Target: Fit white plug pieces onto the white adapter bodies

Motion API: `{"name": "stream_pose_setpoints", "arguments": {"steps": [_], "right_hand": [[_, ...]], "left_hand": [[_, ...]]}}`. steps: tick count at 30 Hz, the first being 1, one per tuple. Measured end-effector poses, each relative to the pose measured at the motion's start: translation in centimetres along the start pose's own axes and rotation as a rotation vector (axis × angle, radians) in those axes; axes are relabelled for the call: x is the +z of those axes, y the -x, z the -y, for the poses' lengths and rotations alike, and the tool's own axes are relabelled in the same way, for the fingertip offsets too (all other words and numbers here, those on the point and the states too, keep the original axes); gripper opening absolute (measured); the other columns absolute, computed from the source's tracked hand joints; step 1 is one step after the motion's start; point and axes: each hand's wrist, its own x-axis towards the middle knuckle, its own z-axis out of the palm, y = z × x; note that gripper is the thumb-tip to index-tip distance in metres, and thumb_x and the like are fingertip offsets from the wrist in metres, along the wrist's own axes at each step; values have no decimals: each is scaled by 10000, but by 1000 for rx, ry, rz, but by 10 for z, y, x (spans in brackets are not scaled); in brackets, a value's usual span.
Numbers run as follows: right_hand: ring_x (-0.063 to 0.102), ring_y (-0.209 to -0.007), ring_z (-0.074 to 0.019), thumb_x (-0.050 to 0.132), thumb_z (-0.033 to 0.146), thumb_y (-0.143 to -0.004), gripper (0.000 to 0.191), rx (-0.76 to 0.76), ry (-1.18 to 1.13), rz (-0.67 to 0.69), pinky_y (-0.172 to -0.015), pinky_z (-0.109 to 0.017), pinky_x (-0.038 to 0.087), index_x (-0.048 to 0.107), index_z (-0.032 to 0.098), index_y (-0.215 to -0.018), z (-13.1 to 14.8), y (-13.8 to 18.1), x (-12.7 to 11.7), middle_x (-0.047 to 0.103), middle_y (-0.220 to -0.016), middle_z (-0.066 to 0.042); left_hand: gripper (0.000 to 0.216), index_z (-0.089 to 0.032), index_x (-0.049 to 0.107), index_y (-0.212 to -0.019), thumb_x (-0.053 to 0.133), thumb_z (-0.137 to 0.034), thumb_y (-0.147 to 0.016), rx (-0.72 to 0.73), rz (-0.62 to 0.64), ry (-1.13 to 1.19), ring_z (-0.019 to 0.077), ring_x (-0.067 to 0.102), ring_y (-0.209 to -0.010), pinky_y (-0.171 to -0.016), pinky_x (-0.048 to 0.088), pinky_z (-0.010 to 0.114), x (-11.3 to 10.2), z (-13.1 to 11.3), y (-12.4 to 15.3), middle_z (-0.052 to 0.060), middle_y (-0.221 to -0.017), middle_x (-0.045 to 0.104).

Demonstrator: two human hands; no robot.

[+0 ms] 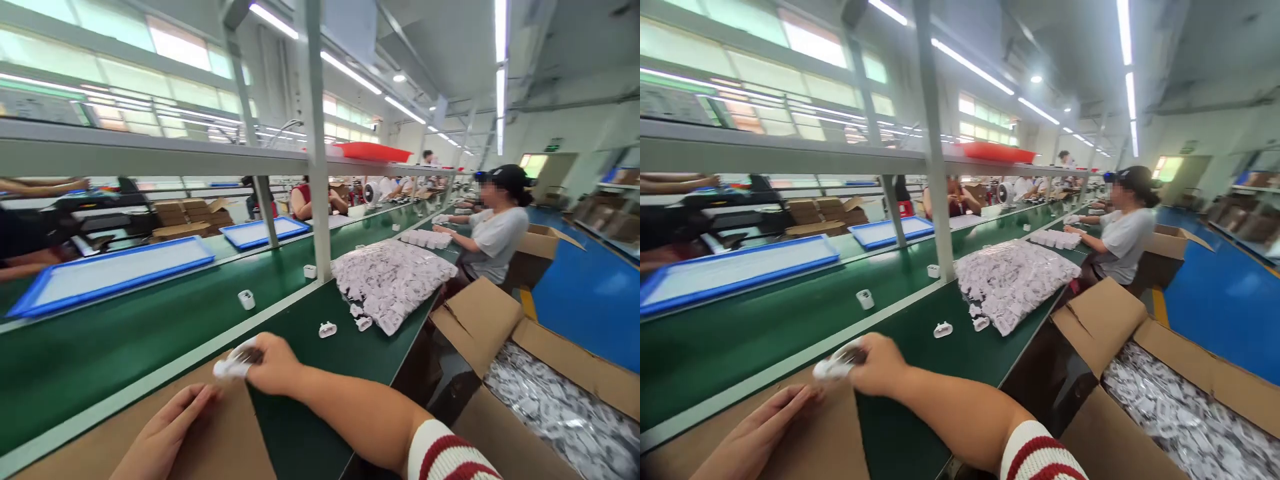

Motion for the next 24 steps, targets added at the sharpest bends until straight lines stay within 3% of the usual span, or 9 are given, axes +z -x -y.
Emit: {"name": "stream_pose_setpoints", "arguments": {"steps": [4,11,14,17,21,24], "right_hand": [[658,-720,-148,851,399,-579,402,235,-344,-96,-631,-245,507,726,179,-891,7,-3,-2,742,-848,-22],[685,-824,-167,838,335,-527,460,323,-492,-22,-704,-266,510,698,167,-932,20,3,-7,752,-947,-63],[646,-752,-142,805,325,-575,408,300,-408,-23,-655,-251,488,689,162,-930,20,7,-4,734,-900,-55],[571,-636,-120,759,294,-640,345,203,-170,1,-566,-249,459,676,156,-945,17,10,-2,692,-831,-39],[519,-603,-89,660,155,-672,382,4,65,59,-604,-256,487,690,185,-1052,16,15,-2,636,-882,-2],[543,-640,-93,655,109,-667,220,-40,141,150,-651,-256,510,724,198,-856,18,18,-3,586,-863,10]], "left_hand": [[578,-224,678,-790,679,-786,-654,-1,38,191,234,622,-847,-792,507,311,5,-13,7,29,-825,691],[515,-203,662,-785,743,-699,-670,13,14,392,194,593,-819,-812,475,296,7,-13,11,35,-823,684],[513,-194,653,-836,759,-665,-661,4,13,422,188,603,-804,-794,483,307,8,-11,9,43,-841,689],[561,-174,625,-964,740,-621,-644,-52,-74,341,188,621,-755,-734,505,327,6,-10,-5,61,-859,696],[531,-155,596,-1057,660,-539,-696,-72,-267,129,215,647,-827,-749,510,336,3,-16,-50,93,-952,697],[490,-160,604,-1069,683,-485,-710,-59,-393,-27,263,647,-1004,-856,495,348,4,-26,-94,114,-1093,682]]}}
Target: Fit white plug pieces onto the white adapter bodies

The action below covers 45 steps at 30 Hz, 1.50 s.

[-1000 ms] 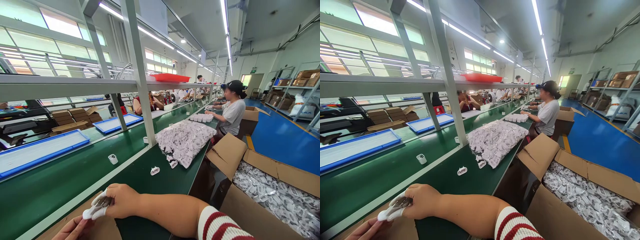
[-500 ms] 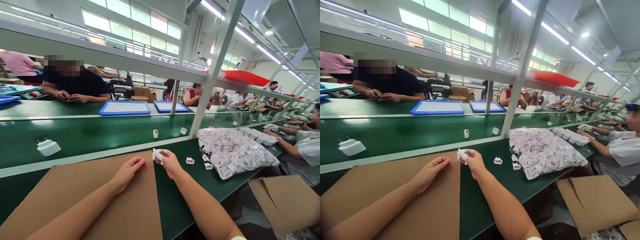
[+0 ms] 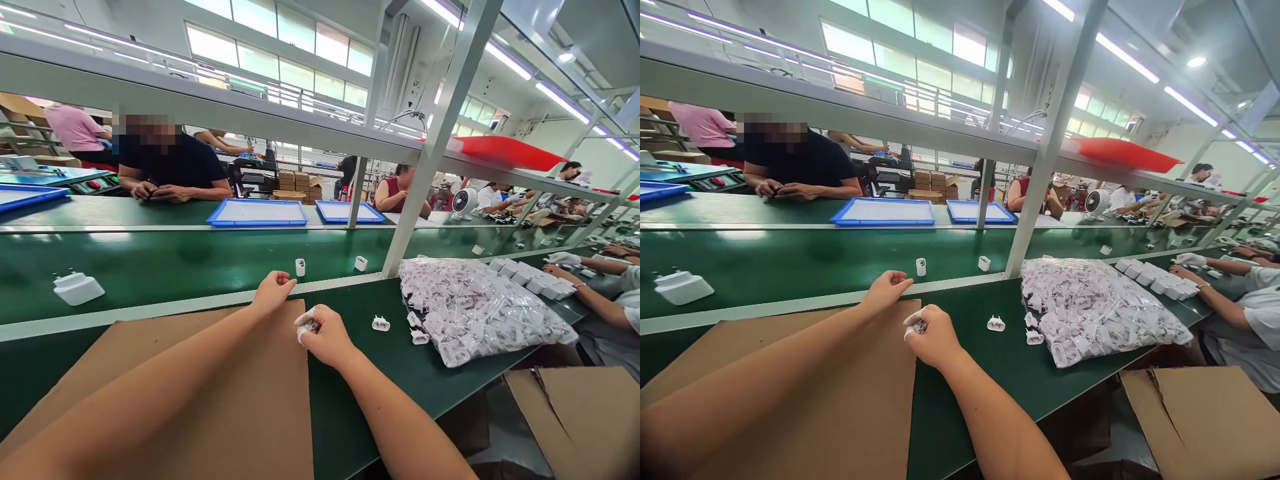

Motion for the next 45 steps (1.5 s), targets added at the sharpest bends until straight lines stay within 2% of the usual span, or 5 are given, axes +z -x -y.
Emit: {"name": "stream_pose_setpoints", "arguments": {"steps": [10,19,26,32,45], "right_hand": [[575,-735,-118,740,63,-696,242,-102,212,189,-683,-240,504,722,221,-878,-16,-5,4,578,-916,4],[597,-765,-148,663,295,-879,161,-164,84,-301,-675,-267,485,721,205,-999,-9,-15,-14,612,-884,-24],[577,-962,-208,592,186,-885,179,-341,280,11,-847,-342,503,705,224,-1018,9,2,-10,636,-989,-60],[547,-980,-236,504,40,-819,288,-424,494,167,-856,-373,499,665,215,-983,17,9,-1,640,-1015,-78],[508,-933,-250,491,2,-766,335,-535,787,216,-840,-390,438,649,202,-984,25,10,-2,653,-994,-78]], "left_hand": [[360,-143,668,-1069,617,-380,-803,-5,-137,-289,405,639,-1124,-888,488,465,30,-13,-58,202,-1162,719],[425,-248,728,-1071,636,-545,-781,302,257,-205,193,683,-819,-744,517,275,-24,4,48,-1,-996,772],[403,-238,683,-1149,655,-480,-829,399,421,-102,210,652,-904,-791,515,308,-46,36,116,33,-1062,724],[397,-191,640,-788,660,-586,-822,467,359,-105,199,572,-770,-663,440,302,-40,49,111,19,-779,610],[304,-186,635,-771,663,-483,-829,483,397,-67,201,544,-784,-679,402,306,-43,46,110,18,-767,581]]}}
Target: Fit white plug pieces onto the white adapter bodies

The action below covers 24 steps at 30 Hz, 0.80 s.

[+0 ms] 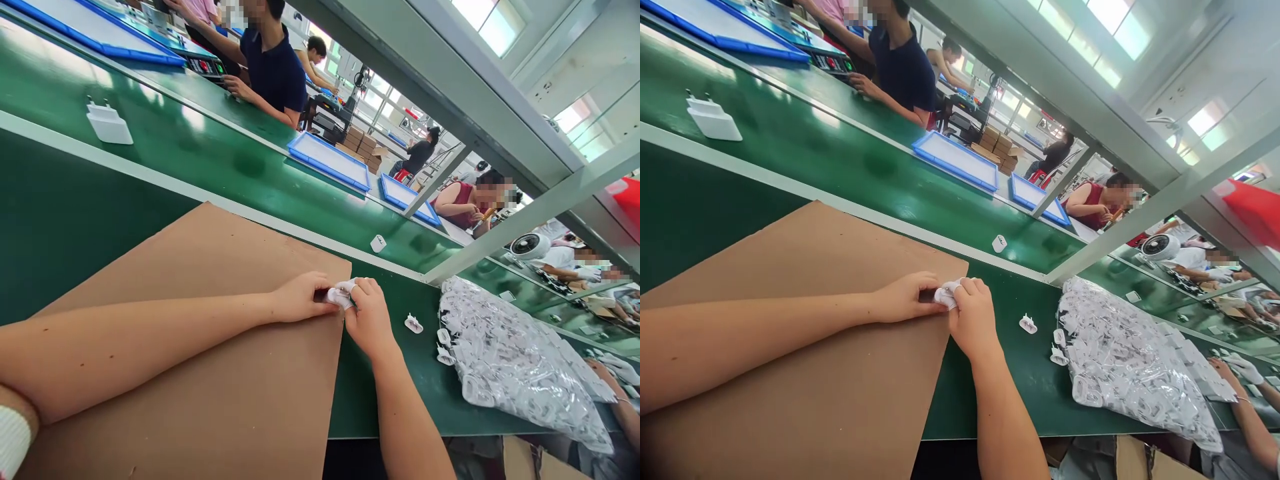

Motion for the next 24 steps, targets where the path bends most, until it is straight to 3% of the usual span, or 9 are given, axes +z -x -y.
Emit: {"name": "stream_pose_setpoints", "arguments": {"steps": [10,15,21,24], "right_hand": [[518,-896,-244,536,11,-691,332,67,141,17,-1050,-494,314,651,271,-863,1,-6,2,674,-923,-34],[548,-870,-208,525,5,-675,330,137,69,23,-1059,-450,330,655,256,-846,2,-6,1,638,-865,-17],[583,-905,-195,533,18,-731,399,240,-55,-13,-1103,-459,313,684,251,-1017,3,-3,12,636,-872,-4],[595,-1004,-240,639,149,-792,330,299,-130,-62,-1073,-479,368,659,238,-1109,-9,1,7,667,-954,-41]], "left_hand": [[325,-196,671,-796,649,-520,-820,-14,-10,13,223,584,-809,-702,442,325,-1,-4,1,38,-805,637],[369,-198,655,-746,666,-565,-790,-51,-32,5,223,598,-779,-678,442,318,1,-4,-1,26,-758,632],[369,-203,681,-800,681,-570,-767,-88,-19,21,221,623,-765,-675,468,308,4,-7,-1,22,-778,669],[356,-204,671,-870,674,-544,-763,-109,24,95,224,643,-769,-689,493,313,4,-8,-7,21,-820,696]]}}
